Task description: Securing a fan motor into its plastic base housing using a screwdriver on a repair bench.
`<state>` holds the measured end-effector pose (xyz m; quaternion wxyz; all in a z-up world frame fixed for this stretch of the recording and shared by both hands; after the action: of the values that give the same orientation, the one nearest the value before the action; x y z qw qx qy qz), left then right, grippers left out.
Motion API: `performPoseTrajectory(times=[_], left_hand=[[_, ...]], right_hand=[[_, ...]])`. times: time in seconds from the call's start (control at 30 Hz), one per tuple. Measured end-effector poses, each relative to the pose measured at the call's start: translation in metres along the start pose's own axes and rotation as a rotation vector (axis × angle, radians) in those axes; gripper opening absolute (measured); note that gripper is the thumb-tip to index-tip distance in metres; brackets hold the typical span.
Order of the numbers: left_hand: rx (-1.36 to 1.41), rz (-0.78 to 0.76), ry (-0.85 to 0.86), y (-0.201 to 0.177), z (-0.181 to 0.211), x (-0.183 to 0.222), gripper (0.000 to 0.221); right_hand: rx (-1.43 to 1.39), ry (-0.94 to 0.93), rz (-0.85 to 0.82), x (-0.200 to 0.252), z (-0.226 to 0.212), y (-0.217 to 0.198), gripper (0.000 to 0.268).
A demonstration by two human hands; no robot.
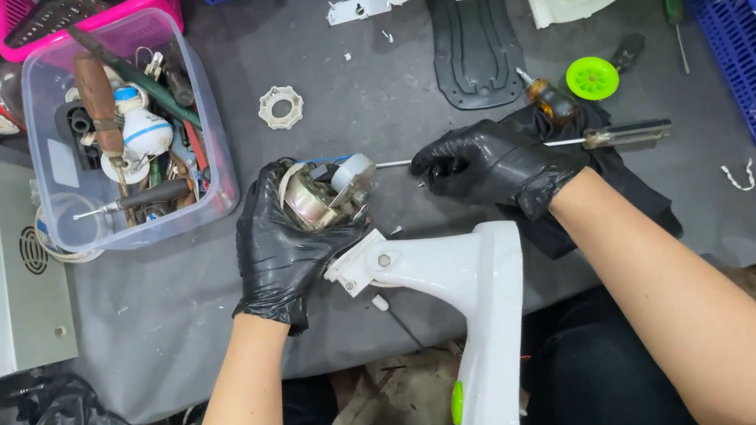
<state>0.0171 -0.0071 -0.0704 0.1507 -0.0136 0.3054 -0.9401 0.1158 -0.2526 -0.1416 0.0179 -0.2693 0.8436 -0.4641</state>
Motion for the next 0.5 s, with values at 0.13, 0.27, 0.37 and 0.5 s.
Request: performPoseTrajectory(times=[0.13, 0.27, 0.37, 0.5], left_hand=[[0.017, -0.044, -0.045, 0.002, -0.002, -0.002, 0.066], [-0.038, -0.064, -0.076, 0.003, 0.000, -0.004, 0.066], [-0.081, -0.066, -0.084, 0.002, 0.003, -0.003, 0.064], [0.043, 0.001, -0.053, 0.018, -0.008, -0.005, 0.064]], right_hand=[[-0.145, -0.236, -0.018, 0.013, -0.034, -0.011, 0.028], [-0.111, -0.258, -0.014, 0.015, -0.032, -0.007, 0.022], [-0.053, -0.245, 0.006, 0.018, -0.039, -0.006, 0.023], [-0.105, -0.346, 0.031, 0.022, -0.055, -0.018, 0.017]])
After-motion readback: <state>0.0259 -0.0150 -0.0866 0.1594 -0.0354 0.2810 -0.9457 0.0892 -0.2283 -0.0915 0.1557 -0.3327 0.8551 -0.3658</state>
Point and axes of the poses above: each hand's wrist, its own x-axis away from the middle knuckle, its own y-axis out of the palm, z = x × y, the point moved 5 cm from there along -x, towards the middle knuckle
